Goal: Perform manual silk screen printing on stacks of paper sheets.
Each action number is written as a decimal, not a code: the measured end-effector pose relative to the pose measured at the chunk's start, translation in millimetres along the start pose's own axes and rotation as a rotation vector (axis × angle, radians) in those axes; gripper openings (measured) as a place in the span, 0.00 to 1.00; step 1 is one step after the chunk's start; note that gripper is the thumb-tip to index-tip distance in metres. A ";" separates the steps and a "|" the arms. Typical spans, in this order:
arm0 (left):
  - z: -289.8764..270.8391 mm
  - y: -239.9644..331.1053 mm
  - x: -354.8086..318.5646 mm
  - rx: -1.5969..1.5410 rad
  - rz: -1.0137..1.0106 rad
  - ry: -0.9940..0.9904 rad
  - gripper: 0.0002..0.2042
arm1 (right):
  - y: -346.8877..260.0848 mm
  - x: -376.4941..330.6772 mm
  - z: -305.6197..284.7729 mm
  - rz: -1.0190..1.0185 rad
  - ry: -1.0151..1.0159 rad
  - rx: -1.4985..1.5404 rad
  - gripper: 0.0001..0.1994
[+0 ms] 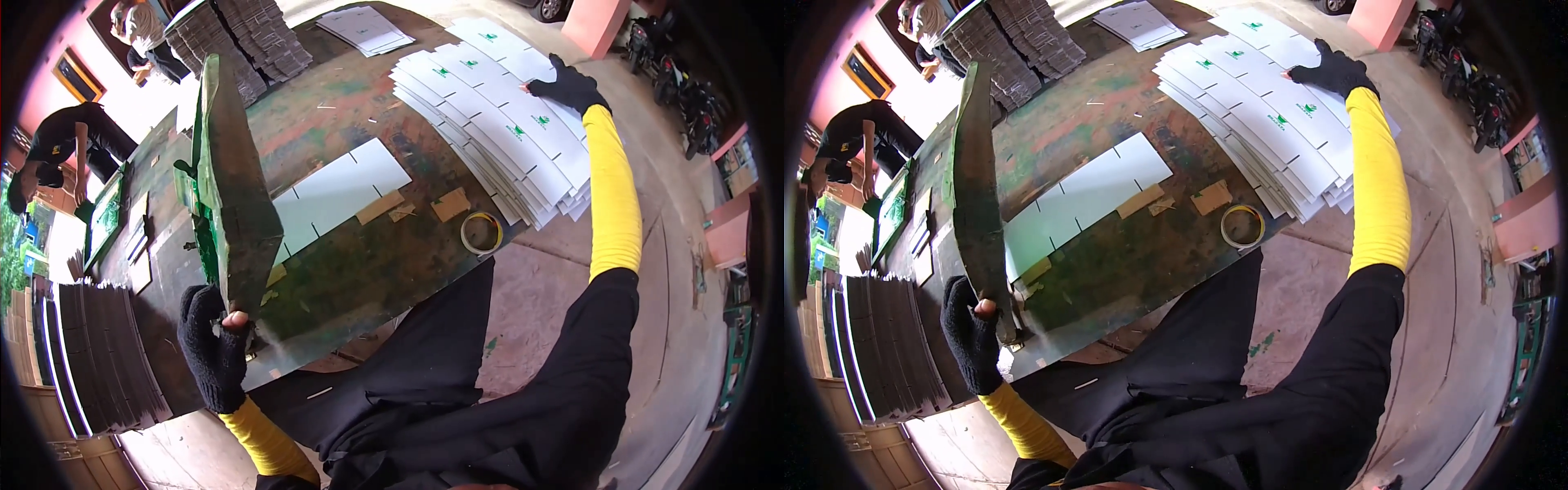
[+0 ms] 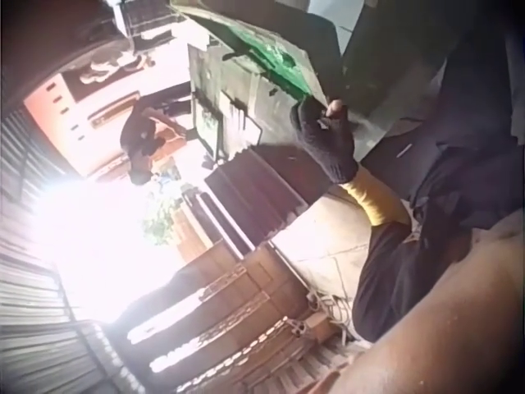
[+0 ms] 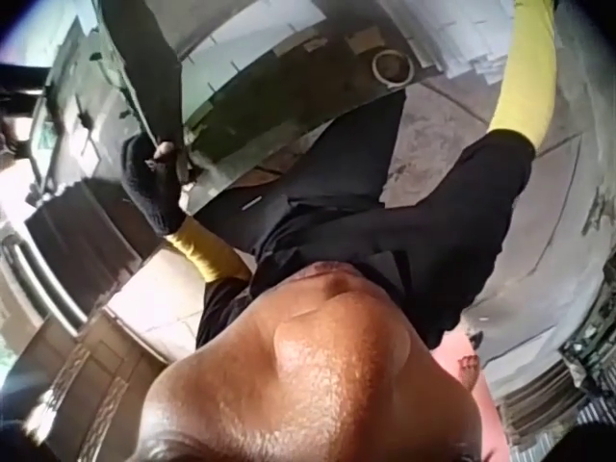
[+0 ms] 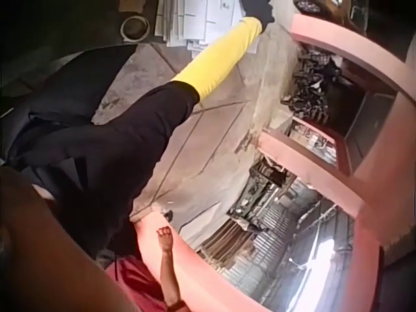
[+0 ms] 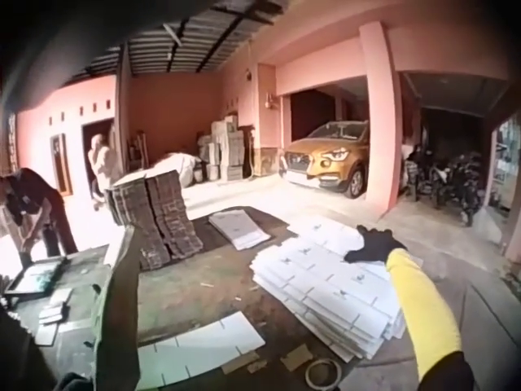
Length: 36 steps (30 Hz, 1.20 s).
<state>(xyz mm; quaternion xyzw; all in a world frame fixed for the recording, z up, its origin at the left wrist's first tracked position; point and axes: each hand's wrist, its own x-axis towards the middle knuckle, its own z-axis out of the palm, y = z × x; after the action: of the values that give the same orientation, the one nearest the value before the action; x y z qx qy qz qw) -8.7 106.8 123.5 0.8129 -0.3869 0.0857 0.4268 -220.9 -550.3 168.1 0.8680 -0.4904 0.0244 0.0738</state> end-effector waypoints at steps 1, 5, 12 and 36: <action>0.6 -2.6 -1.0 0.003 0.005 0.019 0.18 | 2.7 6.5 5.8 0.001 -0.003 0.006 0.66; -3.8 -3.4 -2.8 0.021 0.006 0.043 0.18 | -12.0 18.0 34.8 -0.072 0.443 -0.134 0.60; 4.1 7.1 8.7 0.006 0.037 0.029 0.19 | -149.8 -52.7 60.2 -0.736 0.581 0.445 0.29; 131.0 -7.2 17.1 0.184 0.255 -0.380 0.14 | -252.0 -164.0 94.8 -0.523 -0.344 0.472 0.11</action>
<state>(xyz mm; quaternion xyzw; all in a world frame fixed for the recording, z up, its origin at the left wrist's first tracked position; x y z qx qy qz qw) -16.9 0.1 45.7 0.7945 -0.5503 0.0195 0.2560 -93.2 -297.6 29.3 0.9482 -0.2388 -0.0290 -0.2074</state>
